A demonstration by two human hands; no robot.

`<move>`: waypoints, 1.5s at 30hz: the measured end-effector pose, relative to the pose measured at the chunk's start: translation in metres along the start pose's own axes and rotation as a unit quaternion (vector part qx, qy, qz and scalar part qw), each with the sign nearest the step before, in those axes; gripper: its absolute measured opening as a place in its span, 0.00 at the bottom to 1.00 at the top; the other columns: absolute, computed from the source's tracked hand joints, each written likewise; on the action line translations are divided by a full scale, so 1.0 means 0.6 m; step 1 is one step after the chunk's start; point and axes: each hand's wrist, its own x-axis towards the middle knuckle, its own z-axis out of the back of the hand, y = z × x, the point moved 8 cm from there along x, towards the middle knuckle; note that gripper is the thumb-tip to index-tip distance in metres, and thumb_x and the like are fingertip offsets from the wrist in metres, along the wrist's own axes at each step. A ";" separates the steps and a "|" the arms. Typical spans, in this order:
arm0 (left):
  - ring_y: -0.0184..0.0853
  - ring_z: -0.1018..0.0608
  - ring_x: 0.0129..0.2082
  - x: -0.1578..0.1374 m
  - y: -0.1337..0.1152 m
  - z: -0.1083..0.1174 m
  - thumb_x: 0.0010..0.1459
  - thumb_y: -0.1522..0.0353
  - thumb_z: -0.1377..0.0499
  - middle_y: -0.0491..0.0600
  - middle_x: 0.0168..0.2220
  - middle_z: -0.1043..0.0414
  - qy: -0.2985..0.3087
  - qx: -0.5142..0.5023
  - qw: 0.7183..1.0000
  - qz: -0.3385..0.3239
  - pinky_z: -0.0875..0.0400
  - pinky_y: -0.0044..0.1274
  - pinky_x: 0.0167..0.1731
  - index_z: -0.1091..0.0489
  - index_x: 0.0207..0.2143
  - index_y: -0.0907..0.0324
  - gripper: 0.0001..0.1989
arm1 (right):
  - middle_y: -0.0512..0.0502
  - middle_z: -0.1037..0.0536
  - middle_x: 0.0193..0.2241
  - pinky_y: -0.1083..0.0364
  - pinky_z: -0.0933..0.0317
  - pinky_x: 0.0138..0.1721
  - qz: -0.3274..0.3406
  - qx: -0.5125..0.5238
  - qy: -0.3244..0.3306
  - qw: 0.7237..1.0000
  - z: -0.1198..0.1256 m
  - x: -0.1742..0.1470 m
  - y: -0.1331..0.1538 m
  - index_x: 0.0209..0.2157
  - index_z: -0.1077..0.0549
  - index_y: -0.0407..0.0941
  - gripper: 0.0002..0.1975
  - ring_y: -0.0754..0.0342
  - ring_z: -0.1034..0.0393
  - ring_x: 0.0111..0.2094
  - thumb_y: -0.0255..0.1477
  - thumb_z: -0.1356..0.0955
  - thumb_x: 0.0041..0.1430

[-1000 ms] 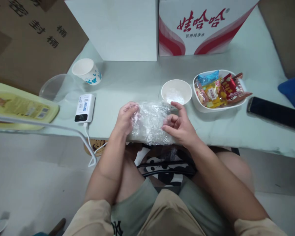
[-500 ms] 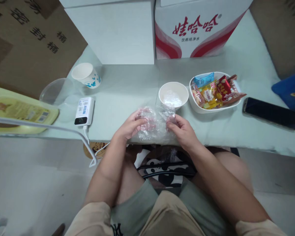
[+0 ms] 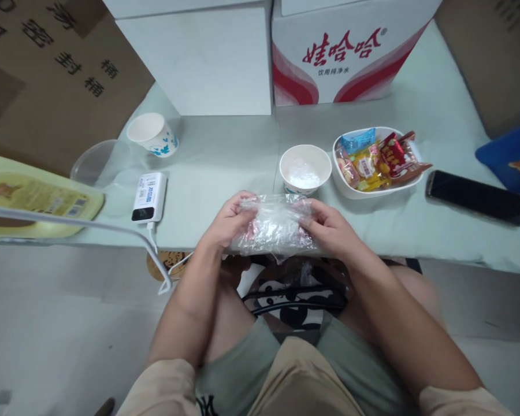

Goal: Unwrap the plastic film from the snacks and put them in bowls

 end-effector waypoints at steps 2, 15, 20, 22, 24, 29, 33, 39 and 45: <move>0.28 0.30 0.13 -0.001 -0.009 0.003 0.46 0.60 0.28 0.39 0.17 0.32 0.013 -0.043 0.999 -0.006 0.35 0.19 0.14 0.30 0.35 0.55 0.18 | 0.52 0.24 0.25 0.55 0.37 0.29 0.011 0.026 -0.012 1.000 0.009 -0.002 0.007 0.46 0.26 0.48 0.15 0.55 0.31 0.26 0.35 0.31 0.57; 0.26 0.31 0.25 -0.005 -0.010 -0.012 0.49 0.67 0.31 0.42 0.30 0.31 0.068 0.150 0.986 -0.031 0.36 0.18 0.25 0.31 0.40 0.58 0.17 | 0.45 0.22 0.42 0.51 0.34 0.37 -0.027 -0.104 -0.043 0.993 0.011 -0.010 -0.013 0.65 0.44 0.49 0.43 0.53 0.30 0.32 0.34 0.27 0.49; 0.31 0.23 0.32 0.005 -0.012 0.002 0.49 0.64 0.29 0.48 0.39 0.25 0.056 0.129 0.988 -0.062 0.29 0.22 0.32 0.37 0.51 0.55 0.30 | 0.49 0.23 0.31 0.54 0.39 0.35 0.003 -0.191 -0.026 0.981 0.003 -0.011 0.004 0.37 0.27 0.45 0.09 0.53 0.31 0.31 0.32 0.33 0.53; 0.33 0.22 0.37 0.006 -0.020 0.014 0.45 0.64 0.28 0.51 0.45 0.24 0.015 0.139 0.984 -0.106 0.28 0.23 0.36 0.36 0.50 0.54 0.31 | 0.49 0.24 0.29 0.55 0.41 0.34 0.054 -0.209 -0.046 0.975 0.006 -0.015 0.026 0.30 0.30 0.45 0.05 0.54 0.32 0.31 0.31 0.35 0.56; 0.33 0.23 0.37 -0.009 -0.042 0.037 0.47 0.62 0.29 0.50 0.41 0.25 -0.110 0.149 0.962 -0.200 0.28 0.24 0.37 0.33 0.43 0.56 0.23 | 0.49 0.24 0.29 0.56 0.42 0.33 0.102 -0.228 -0.098 0.963 0.014 -0.021 0.046 0.31 0.31 0.46 0.04 0.54 0.32 0.30 0.30 0.36 0.56; 0.32 0.24 0.33 -0.060 -0.065 0.004 0.61 0.60 0.39 0.46 0.31 0.28 -0.268 0.272 0.865 -0.325 0.27 0.26 0.38 0.30 0.34 0.57 0.10 | 0.48 0.23 0.29 0.55 0.42 0.33 0.154 -0.296 -0.172 0.927 0.019 -0.032 0.057 0.35 0.30 0.46 0.04 0.52 0.31 0.29 0.28 0.36 0.57; 0.45 0.27 0.60 -0.021 -0.032 -0.081 0.52 0.53 0.31 0.58 0.61 0.31 -0.027 0.247 0.934 -0.256 0.29 0.36 0.55 0.34 0.60 0.53 0.35 | 0.47 0.20 0.36 0.56 0.35 0.36 0.211 -0.217 -0.077 0.950 -0.013 -0.033 0.060 0.42 0.29 0.47 0.08 0.53 0.25 0.34 0.27 0.35 0.61; 0.40 0.19 0.44 0.001 -0.005 -0.087 0.54 0.52 0.32 0.54 0.44 0.20 0.055 0.111 0.984 -0.130 0.25 0.31 0.46 0.24 0.46 0.59 0.24 | 0.45 0.19 0.48 0.49 0.33 0.54 0.197 -0.125 -0.014 0.972 -0.041 -0.041 0.064 0.48 0.26 0.48 0.12 0.49 0.24 0.51 0.29 0.35 0.65; 0.42 0.22 0.52 0.001 -0.012 -0.062 0.53 0.50 0.32 0.57 0.51 0.22 -0.042 0.082 0.979 -0.182 0.30 0.31 0.53 0.22 0.40 0.60 0.23 | 0.40 0.25 0.58 0.43 0.33 0.57 0.123 -0.094 -0.063 0.986 -0.050 -0.063 0.048 0.60 0.36 0.51 0.24 0.45 0.28 0.58 0.33 0.33 0.63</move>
